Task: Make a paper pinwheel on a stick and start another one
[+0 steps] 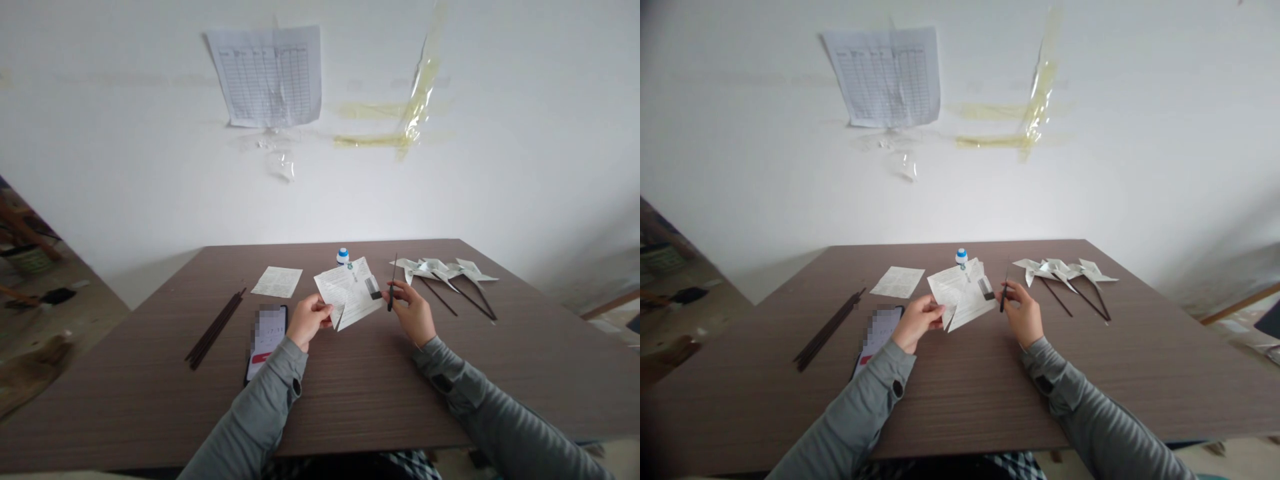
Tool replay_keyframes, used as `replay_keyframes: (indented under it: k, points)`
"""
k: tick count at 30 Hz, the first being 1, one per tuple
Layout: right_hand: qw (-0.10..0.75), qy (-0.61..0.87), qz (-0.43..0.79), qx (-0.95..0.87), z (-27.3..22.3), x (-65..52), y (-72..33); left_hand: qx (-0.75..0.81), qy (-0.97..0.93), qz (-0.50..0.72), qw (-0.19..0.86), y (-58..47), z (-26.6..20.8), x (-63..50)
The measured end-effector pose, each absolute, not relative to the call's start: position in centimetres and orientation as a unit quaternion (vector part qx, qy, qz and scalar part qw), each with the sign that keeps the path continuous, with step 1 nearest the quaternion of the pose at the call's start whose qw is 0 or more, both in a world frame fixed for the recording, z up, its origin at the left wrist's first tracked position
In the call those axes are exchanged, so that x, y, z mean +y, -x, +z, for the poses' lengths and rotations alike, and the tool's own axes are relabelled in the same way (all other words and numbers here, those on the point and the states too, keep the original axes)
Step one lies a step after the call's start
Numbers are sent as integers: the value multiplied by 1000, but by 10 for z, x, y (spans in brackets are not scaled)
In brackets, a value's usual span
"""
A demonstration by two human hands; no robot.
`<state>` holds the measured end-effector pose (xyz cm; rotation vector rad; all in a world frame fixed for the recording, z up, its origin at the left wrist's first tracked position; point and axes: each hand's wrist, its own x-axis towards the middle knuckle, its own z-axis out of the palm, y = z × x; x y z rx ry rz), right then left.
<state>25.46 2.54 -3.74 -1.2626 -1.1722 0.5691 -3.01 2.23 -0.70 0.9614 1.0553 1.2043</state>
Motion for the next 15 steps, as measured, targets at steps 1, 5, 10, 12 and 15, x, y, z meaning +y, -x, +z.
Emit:
replay_keyframes:
  k: [1, 5, 10, 12, 15]
  points:
    - [618, 543, 255, -507, -37, 26, -254, 462, -420, 507, 595, 31, -8, 23]
    - [608, 523, 288, -523, -39, 27, -252, 483, -429, 482, 592, 31, -7, 23]
    - [578, 522, 304, -548, -40, 26, -252, 492, -424, 489, 582, 28, -2, 21]
    - [572, 526, 306, -550, -40, 25, -251, 496, -416, 496, 578, 27, 1, 20]
    - [586, 520, 313, -537, -40, 24, -248, 504, -395, 507, 578, 24, 4, 18]
